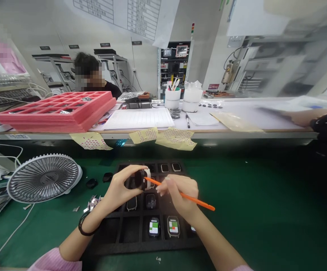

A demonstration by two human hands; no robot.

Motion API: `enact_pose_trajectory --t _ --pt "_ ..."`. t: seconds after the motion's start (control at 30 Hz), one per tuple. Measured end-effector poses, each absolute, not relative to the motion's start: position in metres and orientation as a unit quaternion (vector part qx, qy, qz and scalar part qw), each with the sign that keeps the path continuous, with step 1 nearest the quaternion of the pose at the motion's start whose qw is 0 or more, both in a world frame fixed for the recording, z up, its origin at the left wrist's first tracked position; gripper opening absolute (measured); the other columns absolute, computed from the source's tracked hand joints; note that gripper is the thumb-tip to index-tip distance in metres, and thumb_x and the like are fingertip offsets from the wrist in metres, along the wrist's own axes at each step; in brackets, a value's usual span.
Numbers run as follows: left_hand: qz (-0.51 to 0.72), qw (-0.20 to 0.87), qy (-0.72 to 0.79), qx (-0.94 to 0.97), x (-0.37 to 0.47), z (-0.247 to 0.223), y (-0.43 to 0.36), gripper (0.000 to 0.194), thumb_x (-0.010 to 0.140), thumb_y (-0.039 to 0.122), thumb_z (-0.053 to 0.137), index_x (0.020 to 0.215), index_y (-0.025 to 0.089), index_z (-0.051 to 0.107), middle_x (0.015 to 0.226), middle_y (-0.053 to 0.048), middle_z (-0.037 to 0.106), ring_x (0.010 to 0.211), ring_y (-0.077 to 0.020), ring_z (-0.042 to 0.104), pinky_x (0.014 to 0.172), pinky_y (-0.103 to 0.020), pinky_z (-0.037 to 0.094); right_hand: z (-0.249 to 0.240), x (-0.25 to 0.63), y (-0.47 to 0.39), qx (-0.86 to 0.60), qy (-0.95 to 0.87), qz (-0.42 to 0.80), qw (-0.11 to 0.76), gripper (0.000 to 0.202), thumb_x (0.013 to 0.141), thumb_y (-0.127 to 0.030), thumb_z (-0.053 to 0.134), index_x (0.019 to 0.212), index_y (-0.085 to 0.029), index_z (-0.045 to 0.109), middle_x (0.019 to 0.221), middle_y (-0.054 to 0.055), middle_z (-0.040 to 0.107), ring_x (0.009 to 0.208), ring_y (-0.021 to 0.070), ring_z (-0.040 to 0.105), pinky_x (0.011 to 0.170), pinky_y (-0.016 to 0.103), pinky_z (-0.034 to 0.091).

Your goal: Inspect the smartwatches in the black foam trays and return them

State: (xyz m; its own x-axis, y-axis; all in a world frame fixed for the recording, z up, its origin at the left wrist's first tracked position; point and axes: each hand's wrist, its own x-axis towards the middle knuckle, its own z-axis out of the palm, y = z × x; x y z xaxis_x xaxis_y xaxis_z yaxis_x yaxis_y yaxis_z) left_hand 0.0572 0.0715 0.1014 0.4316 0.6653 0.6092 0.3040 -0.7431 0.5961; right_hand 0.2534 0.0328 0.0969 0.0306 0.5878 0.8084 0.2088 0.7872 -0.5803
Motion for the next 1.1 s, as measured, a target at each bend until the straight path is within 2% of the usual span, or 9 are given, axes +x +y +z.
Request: enact_pose_trajectory --t 0.07,0.13,0.2,0.27,0.33,0.43,0.57,0.87,1.1 --pt "0.444 0.198 0.303 0.819 0.056 0.103 0.072 0.043 0.072 0.007 0.065 0.113 0.02 0.06 0.109 -0.009 0.068 0.102 -0.0234 0.064 0.087 -0.037 0.054 0.097 0.255 0.034 -0.299 -0.649 0.165 0.679 0.039 0.096 -0.025 0.043 0.067 -0.022 0.07 0.051 0.001 0.065 0.044 0.0143 0.061 0.046 0.028 0.049" --pt "0.448 0.181 0.312 0.818 0.055 0.103 0.073 0.043 0.072 0.006 0.063 0.113 0.02 0.06 0.111 -0.009 0.066 0.104 -0.0233 0.063 0.088 -0.037 0.053 0.098 0.253 0.036 -0.347 -0.617 0.202 0.677 0.033 0.093 -0.028 0.05 0.065 -0.021 0.064 0.061 0.003 0.07 0.054 0.0161 0.066 0.054 0.029 0.053" --pt "0.445 0.155 0.322 0.821 0.054 0.1 0.074 0.043 0.072 0.006 0.063 0.112 0.021 0.06 0.115 -0.009 0.063 0.107 -0.0234 0.061 0.09 -0.037 0.053 0.097 0.247 0.039 -0.399 -0.596 0.282 0.637 0.025 0.085 -0.03 0.063 0.064 -0.021 0.055 0.08 0.005 0.074 0.071 0.0191 0.07 0.065 0.032 0.056" --pt "0.437 0.124 0.333 0.826 0.055 0.096 0.074 0.043 0.072 0.007 0.065 0.112 0.022 0.06 0.117 -0.009 0.061 0.109 -0.0242 0.06 0.091 -0.039 0.052 0.094 0.239 0.043 -0.419 -0.586 0.376 0.583 0.032 0.074 -0.032 0.075 0.067 -0.022 0.046 0.094 0.006 0.072 0.079 0.0199 0.069 0.07 0.032 0.056" --pt "0.428 0.1 0.339 0.832 0.057 0.093 0.073 0.042 0.072 0.008 0.066 0.111 0.022 0.06 0.117 -0.009 0.06 0.109 -0.0253 0.059 0.091 -0.04 0.051 0.09 0.231 0.047 -0.42 -0.58 0.437 0.544 0.04 0.07 -0.033 0.078 0.068 -0.023 0.039 0.085 0.001 0.067 0.071 0.0158 0.064 0.063 0.028 0.054" --pt "0.425 0.095 0.335 0.836 0.059 0.092 0.071 0.042 0.074 0.01 0.067 0.113 0.022 0.058 0.113 -0.009 0.06 0.106 -0.025 0.059 0.089 -0.04 0.052 0.086 0.226 0.051 -0.413 -0.562 0.479 0.533 0.043 0.07 -0.035 0.077 0.066 -0.022 0.035 0.064 -0.007 0.048 0.055 0.009 0.047 0.052 0.022 0.043" --pt "0.433 0.12 0.331 0.83 0.06 0.095 0.068 0.043 0.076 0.023 0.073 0.115 0.023 0.056 0.113 -0.009 0.06 0.106 -0.0247 0.06 0.088 -0.039 0.053 0.088 0.228 0.053 -0.391 -0.529 0.523 0.542 0.046 0.068 -0.037 0.078 0.063 -0.022 0.034 0.058 -0.009 0.037 0.052 0.0081 0.035 0.051 0.021 0.034" --pt "0.43 0.128 0.328 0.831 0.06 0.094 0.068 0.046 0.075 0.027 0.075 0.116 0.022 0.055 0.114 -0.009 0.059 0.106 -0.0239 0.059 0.088 -0.038 0.053 0.089 0.231 0.053 -0.381 -0.51 0.548 0.543 0.046 0.067 -0.035 0.08 0.063 -0.021 0.035 0.059 -0.009 0.036 0.055 0.0086 0.033 0.054 0.021 0.033" --pt "0.421 0.137 0.347 0.827 0.053 0.104 0.066 0.043 0.074 0.026 0.076 0.113 0.023 0.058 0.115 -0.009 0.058 0.109 -0.0249 0.058 0.087 -0.038 0.054 0.089 0.236 0.054 -0.357 -0.487 0.584 0.543 0.042 0.079 -0.035 0.071 0.065 -0.02 0.034 0.063 -0.008 0.038 0.058 0.0076 0.042 0.056 0.02 0.038"
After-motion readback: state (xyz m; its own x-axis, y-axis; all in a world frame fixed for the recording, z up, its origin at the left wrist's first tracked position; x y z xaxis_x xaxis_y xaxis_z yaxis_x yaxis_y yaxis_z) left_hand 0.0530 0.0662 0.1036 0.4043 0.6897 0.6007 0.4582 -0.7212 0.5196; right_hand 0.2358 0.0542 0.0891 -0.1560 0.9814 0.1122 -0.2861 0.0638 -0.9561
